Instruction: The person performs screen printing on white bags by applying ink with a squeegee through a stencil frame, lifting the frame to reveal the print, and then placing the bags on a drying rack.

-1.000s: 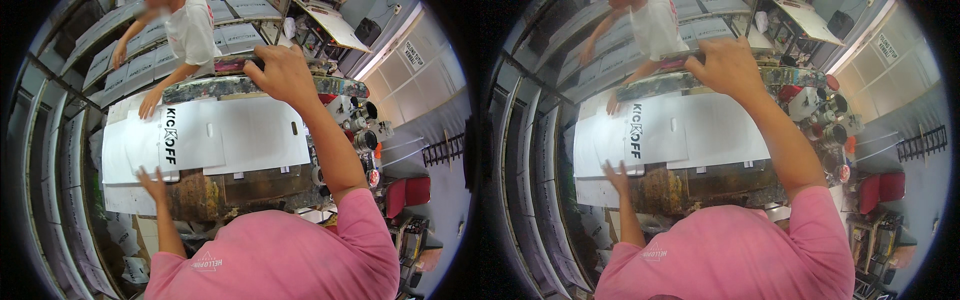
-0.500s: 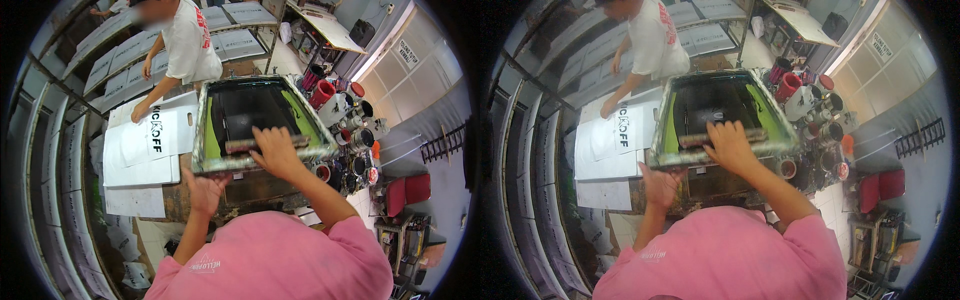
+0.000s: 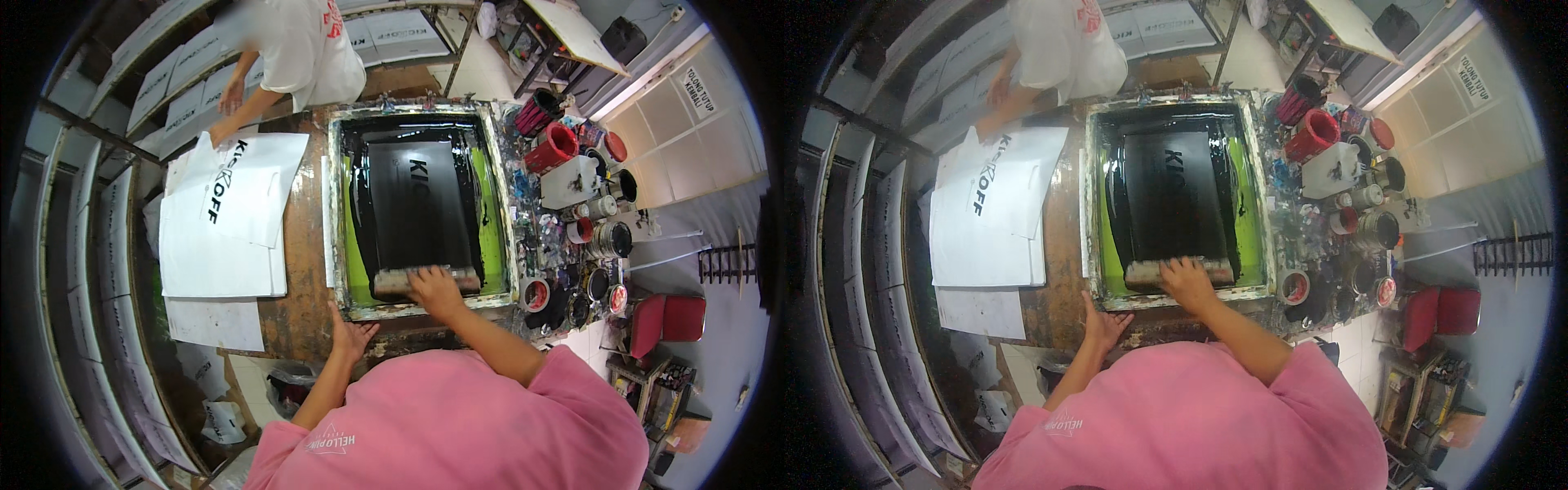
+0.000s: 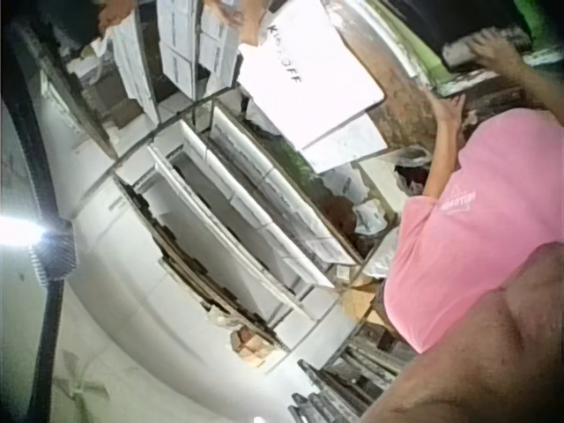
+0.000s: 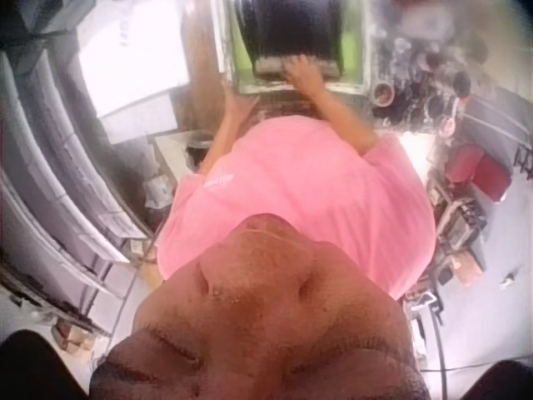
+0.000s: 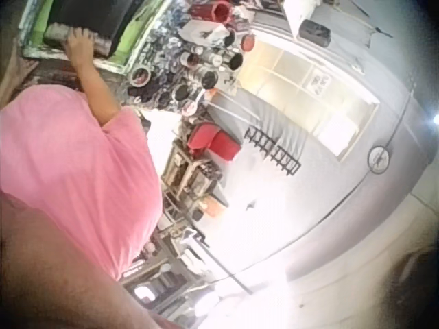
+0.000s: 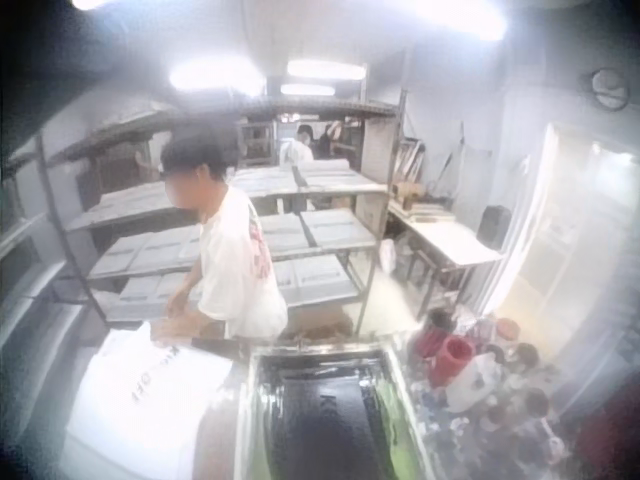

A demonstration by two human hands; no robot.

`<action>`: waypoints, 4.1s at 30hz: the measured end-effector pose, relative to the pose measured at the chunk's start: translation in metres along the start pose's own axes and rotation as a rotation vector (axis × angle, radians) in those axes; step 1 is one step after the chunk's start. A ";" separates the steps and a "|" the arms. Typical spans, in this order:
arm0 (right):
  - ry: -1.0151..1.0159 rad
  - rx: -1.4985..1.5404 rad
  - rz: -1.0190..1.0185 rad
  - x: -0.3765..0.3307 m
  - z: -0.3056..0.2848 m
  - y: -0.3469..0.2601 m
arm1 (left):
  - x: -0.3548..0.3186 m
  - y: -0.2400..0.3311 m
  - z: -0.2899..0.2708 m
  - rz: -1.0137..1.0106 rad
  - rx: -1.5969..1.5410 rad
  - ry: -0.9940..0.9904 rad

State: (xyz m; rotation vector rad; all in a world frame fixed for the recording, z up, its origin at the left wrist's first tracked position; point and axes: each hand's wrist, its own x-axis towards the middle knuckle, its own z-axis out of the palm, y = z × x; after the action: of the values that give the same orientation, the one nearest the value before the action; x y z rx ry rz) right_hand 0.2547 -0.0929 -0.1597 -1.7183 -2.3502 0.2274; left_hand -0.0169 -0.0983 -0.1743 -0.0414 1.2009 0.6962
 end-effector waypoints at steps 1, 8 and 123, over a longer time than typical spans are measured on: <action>0.043 -0.036 0.000 0.019 0.003 0.011 | 0.000 -0.001 0.001 -0.014 -0.005 0.018; 0.182 -0.068 -0.016 0.202 0.018 0.122 | -0.014 0.001 0.011 0.005 0.026 0.000; 0.545 -0.184 0.053 0.161 -0.324 -0.033 | -0.345 0.042 0.166 0.814 -0.148 -1.987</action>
State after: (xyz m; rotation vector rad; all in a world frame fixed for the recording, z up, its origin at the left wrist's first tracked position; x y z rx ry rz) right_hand 0.2635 0.0488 0.1745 -1.6539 -1.9677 -0.4119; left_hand 0.0377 -0.1639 0.2010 0.8651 -0.8329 1.0158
